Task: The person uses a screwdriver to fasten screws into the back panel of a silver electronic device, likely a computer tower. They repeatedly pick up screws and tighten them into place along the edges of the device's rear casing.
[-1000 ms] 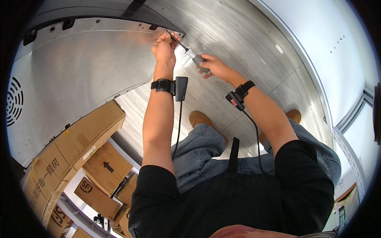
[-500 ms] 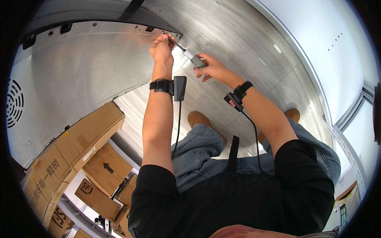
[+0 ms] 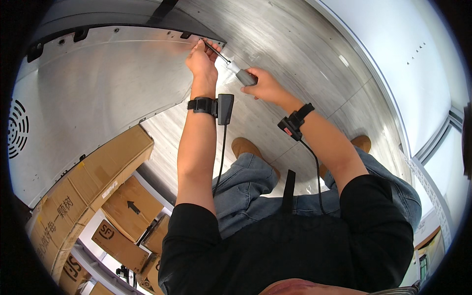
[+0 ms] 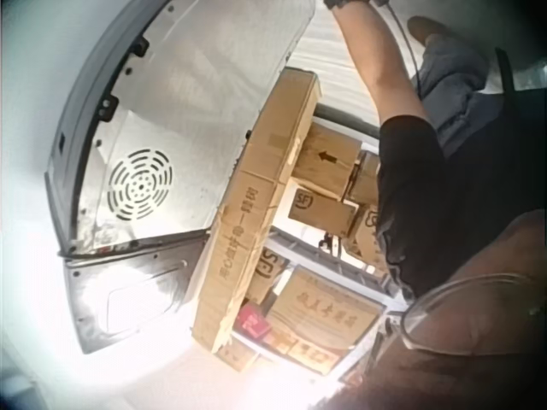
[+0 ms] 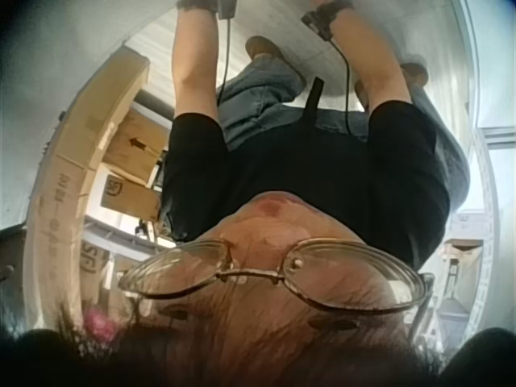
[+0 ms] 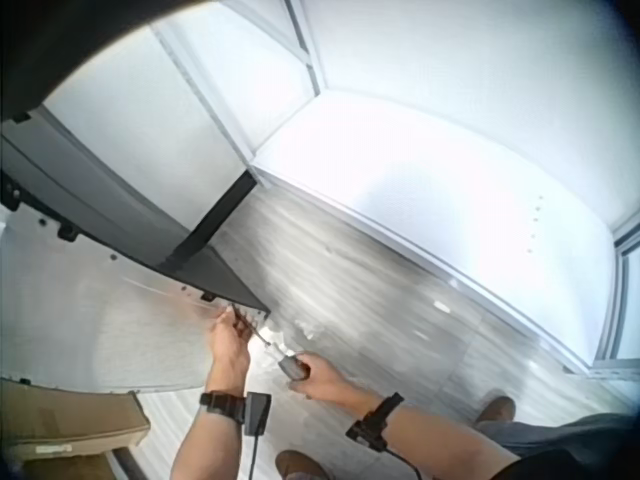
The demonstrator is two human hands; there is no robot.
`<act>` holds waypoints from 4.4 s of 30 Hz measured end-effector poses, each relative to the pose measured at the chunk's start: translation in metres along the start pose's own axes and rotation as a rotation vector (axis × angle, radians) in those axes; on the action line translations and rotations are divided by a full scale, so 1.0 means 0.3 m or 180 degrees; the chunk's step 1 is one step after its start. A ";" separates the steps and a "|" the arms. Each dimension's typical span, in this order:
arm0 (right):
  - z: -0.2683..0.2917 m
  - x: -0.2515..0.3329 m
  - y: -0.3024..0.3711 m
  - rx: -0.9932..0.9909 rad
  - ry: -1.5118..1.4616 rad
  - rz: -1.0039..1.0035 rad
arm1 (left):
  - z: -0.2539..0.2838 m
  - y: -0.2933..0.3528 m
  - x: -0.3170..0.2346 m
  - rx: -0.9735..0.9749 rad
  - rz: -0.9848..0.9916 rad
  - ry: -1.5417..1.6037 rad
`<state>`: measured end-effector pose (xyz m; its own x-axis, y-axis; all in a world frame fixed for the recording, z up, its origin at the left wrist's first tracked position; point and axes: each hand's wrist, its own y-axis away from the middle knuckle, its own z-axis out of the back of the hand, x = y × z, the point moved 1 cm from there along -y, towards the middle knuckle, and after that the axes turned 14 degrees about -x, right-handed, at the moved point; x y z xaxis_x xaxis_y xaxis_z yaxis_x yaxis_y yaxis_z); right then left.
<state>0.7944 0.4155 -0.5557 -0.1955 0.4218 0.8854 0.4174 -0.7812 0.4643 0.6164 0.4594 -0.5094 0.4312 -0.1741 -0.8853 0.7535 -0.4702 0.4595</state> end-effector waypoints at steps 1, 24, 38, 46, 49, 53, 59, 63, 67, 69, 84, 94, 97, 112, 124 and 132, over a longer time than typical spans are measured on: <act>-0.002 -0.005 -0.005 0.0015 0.0152 0.0183 | -0.001 -0.005 0.003 -0.0023 0.0042 0.0030; 0.023 -0.033 -0.010 0.0357 -0.1298 -0.0697 | 0.031 0.007 0.012 0.0200 0.0227 -0.0071; 0.404 -0.111 0.112 -0.0058 -0.2098 -0.0647 | -0.308 0.134 0.133 0.1786 0.0235 -0.0857; 0.651 -0.154 0.331 -0.1173 -0.2628 -0.0324 | -0.707 0.380 0.291 0.2515 0.0635 -0.1037; 0.727 -0.196 0.421 -0.1696 -0.2648 -0.0156 | -0.857 0.535 0.337 0.2814 0.0303 -0.1054; 0.750 -0.285 0.499 -0.2245 -0.3166 0.0136 | -0.950 0.711 0.454 0.3552 -0.0581 -0.1380; 0.729 -0.352 0.548 -0.2684 -0.3515 0.0273 | -0.999 0.844 0.573 0.4038 -0.2791 -0.1564; 0.709 -0.376 0.559 -0.2792 -0.3698 0.0350 | -1.014 0.854 0.625 0.4078 -0.4146 -0.1402; 0.687 -0.407 0.556 -0.2858 -0.3833 0.0419 | -1.024 0.858 0.670 0.3973 -0.4695 -0.1127; 0.677 -0.420 0.553 -0.2854 -0.3885 0.0435 | -1.026 0.856 0.689 0.3890 -0.4758 -0.1154; 0.650 -0.394 0.504 -0.2541 -0.3721 0.0334 | -0.904 0.733 0.624 0.3616 -0.3869 -0.1630; 0.398 -0.220 0.271 -0.1379 -0.2368 -0.0625 | -0.417 0.333 0.402 0.1812 0.0249 -0.1373; 0.330 -0.159 0.214 -0.0959 -0.1825 -0.0892 | -0.272 0.235 0.346 0.1097 0.0364 -0.1269; 0.131 -0.203 0.123 -0.0470 -0.1229 -0.1430 | 0.005 0.019 0.335 0.0468 0.0390 -0.1407; 0.109 -0.243 0.095 -0.0451 -0.1337 -0.1490 | 0.009 -0.004 0.360 0.0126 0.0439 -0.1195; 0.115 -0.242 0.092 -0.0537 -0.1467 -0.1587 | 0.007 0.002 0.360 0.0116 0.0424 -0.1175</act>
<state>0.8506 0.3793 -0.6078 0.0840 0.8716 0.4829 0.2248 -0.4887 0.8430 0.6623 0.4387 -0.6049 0.3116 -0.5321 -0.7873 0.6819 -0.4518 0.5752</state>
